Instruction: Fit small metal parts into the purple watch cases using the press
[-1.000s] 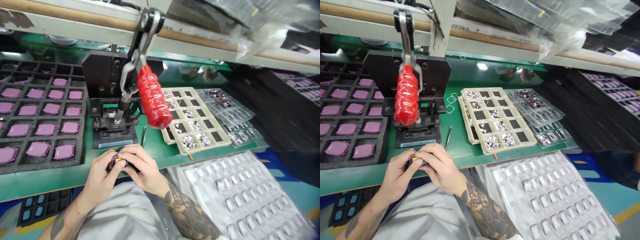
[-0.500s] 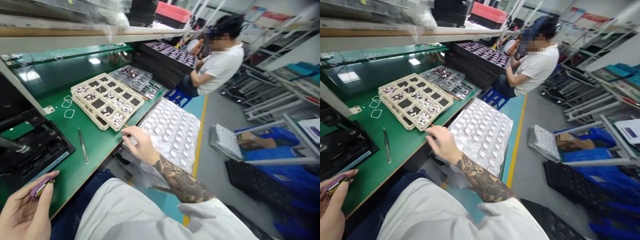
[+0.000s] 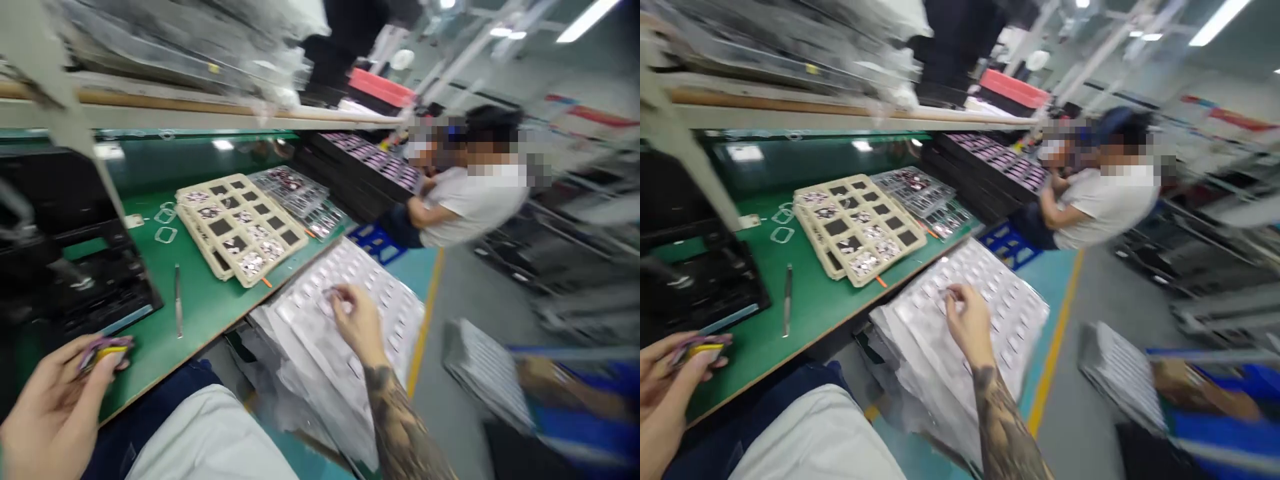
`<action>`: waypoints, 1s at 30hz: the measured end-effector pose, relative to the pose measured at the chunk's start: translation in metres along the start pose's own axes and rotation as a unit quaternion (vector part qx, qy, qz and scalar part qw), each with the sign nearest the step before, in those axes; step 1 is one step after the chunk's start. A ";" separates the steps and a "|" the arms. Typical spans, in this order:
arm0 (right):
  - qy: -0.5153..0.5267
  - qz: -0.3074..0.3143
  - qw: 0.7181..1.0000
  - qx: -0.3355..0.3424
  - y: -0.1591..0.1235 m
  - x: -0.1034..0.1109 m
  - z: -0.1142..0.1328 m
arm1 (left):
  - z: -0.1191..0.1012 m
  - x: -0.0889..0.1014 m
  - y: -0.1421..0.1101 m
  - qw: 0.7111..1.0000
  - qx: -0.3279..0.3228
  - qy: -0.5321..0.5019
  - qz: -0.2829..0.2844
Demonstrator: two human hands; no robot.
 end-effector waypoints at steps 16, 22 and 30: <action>0.331 0.322 0.740 0.490 -0.050 -0.195 0.272 | -0.048 -0.012 0.006 0.970 0.028 -0.241 0.016; 0.367 0.437 0.708 0.416 -0.042 -0.191 0.261 | -0.044 -0.013 0.003 0.963 0.023 -0.263 0.048; 0.412 0.263 0.827 0.277 -0.042 -0.201 0.253 | -0.045 -0.003 0.000 0.957 0.024 -0.271 0.104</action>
Point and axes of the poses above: each hand's wrist, its own y-axis towards the middle knuckle, its own x-axis out of the back of the hand, z = x × y, the point moved 1 cm from there along y, towards the middle knuckle, and after that the axes turned 15 degrees about y, right-handed, at the moved point
